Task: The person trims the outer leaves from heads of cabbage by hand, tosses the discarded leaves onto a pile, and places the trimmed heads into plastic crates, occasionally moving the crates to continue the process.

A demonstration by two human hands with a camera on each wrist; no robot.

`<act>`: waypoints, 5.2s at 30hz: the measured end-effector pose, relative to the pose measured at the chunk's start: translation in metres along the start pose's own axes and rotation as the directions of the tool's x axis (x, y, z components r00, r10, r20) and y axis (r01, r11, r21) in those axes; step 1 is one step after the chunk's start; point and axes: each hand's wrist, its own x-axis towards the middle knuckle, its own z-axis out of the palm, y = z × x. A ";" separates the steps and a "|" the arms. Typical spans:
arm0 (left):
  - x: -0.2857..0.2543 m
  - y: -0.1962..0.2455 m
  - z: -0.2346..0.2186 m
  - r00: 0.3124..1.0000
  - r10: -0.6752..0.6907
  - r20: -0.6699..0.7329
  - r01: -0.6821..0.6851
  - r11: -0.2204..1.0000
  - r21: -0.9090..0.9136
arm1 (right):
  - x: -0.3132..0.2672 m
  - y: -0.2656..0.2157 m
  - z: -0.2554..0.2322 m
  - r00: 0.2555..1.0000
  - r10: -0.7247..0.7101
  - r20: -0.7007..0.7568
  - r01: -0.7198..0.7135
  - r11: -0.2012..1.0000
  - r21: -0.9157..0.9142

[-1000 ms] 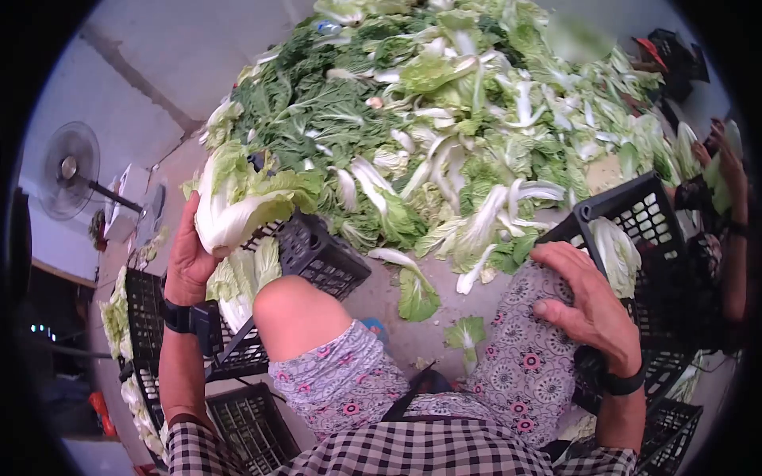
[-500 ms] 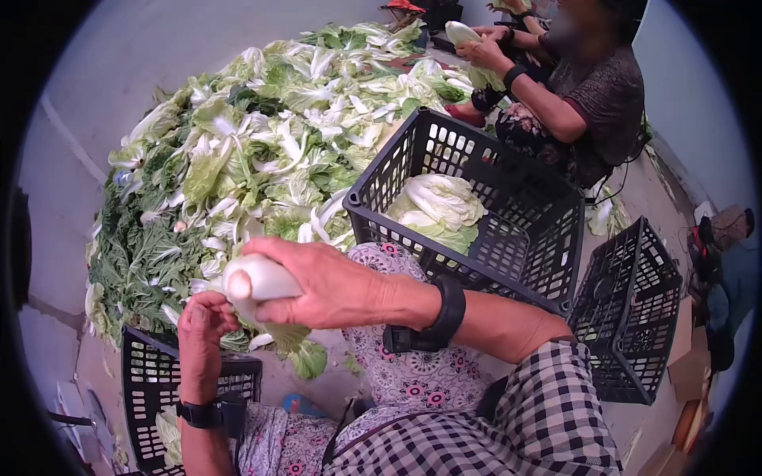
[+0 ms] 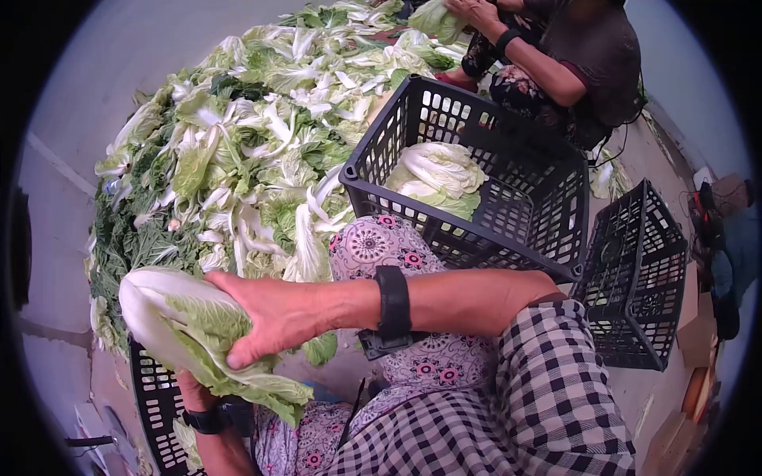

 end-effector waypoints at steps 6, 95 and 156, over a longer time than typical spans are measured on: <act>0.024 0.059 0.090 0.961 0.256 0.108 -0.260 0.965 0.025 | -0.035 -0.040 -0.059 0.891 0.095 -0.444 -0.030 0.988 0.152; -0.203 -0.054 -0.307 0.597 -0.584 -0.551 0.428 0.812 -0.397 | -0.172 0.096 -0.133 0.713 0.143 -0.687 -0.541 0.735 -0.409; 0.042 0.049 0.038 0.979 0.183 -0.090 -0.168 0.974 0.153 | -0.012 -0.018 -0.047 0.952 -0.233 -0.200 0.083 0.824 -0.560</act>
